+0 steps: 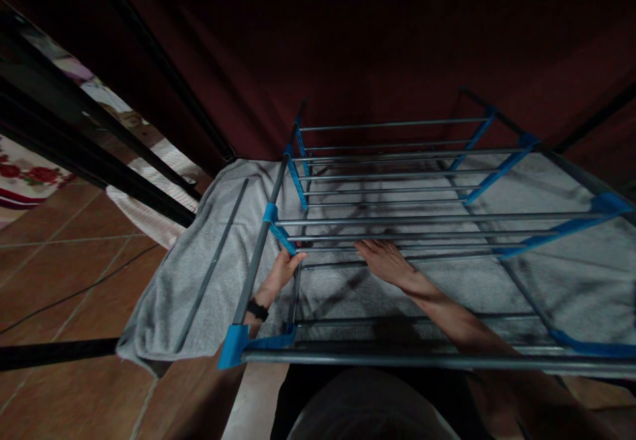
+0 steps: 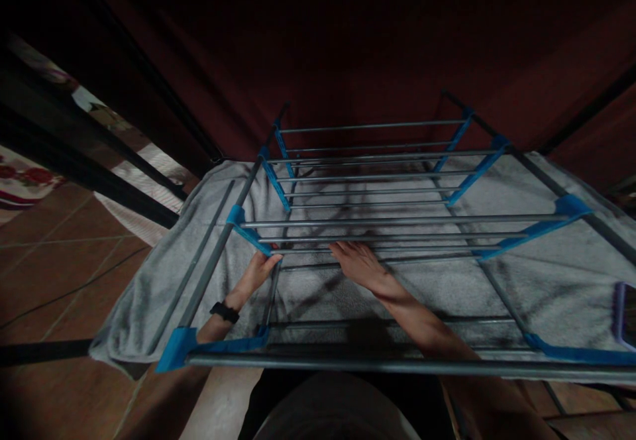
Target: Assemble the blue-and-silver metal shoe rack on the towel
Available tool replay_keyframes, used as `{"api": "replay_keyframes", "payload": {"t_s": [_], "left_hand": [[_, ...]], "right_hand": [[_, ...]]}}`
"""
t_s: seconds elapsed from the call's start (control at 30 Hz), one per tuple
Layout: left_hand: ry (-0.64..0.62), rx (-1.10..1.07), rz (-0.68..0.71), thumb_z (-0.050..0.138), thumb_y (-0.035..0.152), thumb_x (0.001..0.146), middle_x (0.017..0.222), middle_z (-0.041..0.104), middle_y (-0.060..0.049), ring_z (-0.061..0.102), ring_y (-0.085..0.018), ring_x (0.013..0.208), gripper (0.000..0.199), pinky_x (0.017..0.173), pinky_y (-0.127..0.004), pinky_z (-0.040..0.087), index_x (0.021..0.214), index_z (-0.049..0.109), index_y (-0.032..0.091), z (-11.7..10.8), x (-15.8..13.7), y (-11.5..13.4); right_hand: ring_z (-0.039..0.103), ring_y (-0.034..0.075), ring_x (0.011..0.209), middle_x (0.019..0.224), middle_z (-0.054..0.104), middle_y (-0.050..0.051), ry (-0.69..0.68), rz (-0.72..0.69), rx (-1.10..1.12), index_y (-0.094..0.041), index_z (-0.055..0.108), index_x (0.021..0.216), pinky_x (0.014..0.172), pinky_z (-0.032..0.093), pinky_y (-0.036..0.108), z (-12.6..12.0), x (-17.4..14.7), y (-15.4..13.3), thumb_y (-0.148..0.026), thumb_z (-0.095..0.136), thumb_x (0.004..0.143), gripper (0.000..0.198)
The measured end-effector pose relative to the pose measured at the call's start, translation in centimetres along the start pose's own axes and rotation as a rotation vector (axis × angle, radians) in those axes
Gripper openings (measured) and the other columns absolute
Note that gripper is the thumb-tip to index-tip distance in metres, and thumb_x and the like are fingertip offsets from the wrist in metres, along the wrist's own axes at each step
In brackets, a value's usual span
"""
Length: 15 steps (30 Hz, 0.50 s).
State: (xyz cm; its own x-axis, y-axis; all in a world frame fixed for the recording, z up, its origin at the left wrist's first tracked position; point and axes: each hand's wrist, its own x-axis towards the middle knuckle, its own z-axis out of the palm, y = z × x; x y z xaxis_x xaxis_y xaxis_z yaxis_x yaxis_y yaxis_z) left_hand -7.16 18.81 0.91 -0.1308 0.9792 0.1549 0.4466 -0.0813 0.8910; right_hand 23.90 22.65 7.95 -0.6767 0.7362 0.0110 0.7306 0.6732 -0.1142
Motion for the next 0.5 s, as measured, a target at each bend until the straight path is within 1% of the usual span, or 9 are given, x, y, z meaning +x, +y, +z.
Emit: {"api": "replay_keyframes", "payload": {"t_s": [0.1,0.33,0.43,0.5], "left_hand": [[0.002,0.001,0.003,0.064,0.050,0.079,0.088,0.065,-0.004,0.061,-0.023,0.090,0.032,0.089,-0.039,0.051,0.089,0.055,0.021,0.0,0.0,0.0],[0.009,-0.026,-0.007,0.064,0.054,0.078,0.091,0.065,-0.005,0.061,-0.022,0.090,0.036,0.089,-0.038,0.050,0.090,0.055,0.021,0.2,-0.1,0.1],[0.008,-0.043,-0.014,0.064,0.054,0.079,0.093,0.066,-0.005,0.062,-0.022,0.092,0.036,0.089,-0.038,0.051,0.092,0.056,0.021,0.3,-0.1,0.2],[0.011,-0.051,-0.021,0.064,0.054,0.079,0.093,0.066,-0.005,0.062,-0.023,0.093,0.037,0.090,-0.038,0.051,0.093,0.056,0.021,0.4,-0.2,0.2]], "right_hand": [[0.061,0.020,0.104,0.116,0.065,0.006,-0.022,-0.010,0.008,-0.022,0.059,0.117,0.084,0.043,0.030,-0.3,0.0,0.0,-0.020,0.040,0.103,0.024],[0.062,0.021,0.104,0.116,0.066,0.008,-0.100,-0.004,-0.002,-0.023,0.058,0.118,0.086,0.045,0.032,-0.6,0.3,0.1,-0.026,0.034,0.105,0.028],[0.063,0.023,0.103,0.113,0.067,0.008,-0.088,0.018,-0.011,-0.021,0.059,0.115,0.088,0.046,0.035,-0.6,0.5,-0.2,-0.034,0.033,0.106,0.030],[0.063,0.023,0.104,0.113,0.067,0.009,-0.068,0.011,-0.004,-0.020,0.060,0.114,0.091,0.046,0.036,-0.5,0.9,-1.0,-0.037,0.035,0.106,0.032]]}}
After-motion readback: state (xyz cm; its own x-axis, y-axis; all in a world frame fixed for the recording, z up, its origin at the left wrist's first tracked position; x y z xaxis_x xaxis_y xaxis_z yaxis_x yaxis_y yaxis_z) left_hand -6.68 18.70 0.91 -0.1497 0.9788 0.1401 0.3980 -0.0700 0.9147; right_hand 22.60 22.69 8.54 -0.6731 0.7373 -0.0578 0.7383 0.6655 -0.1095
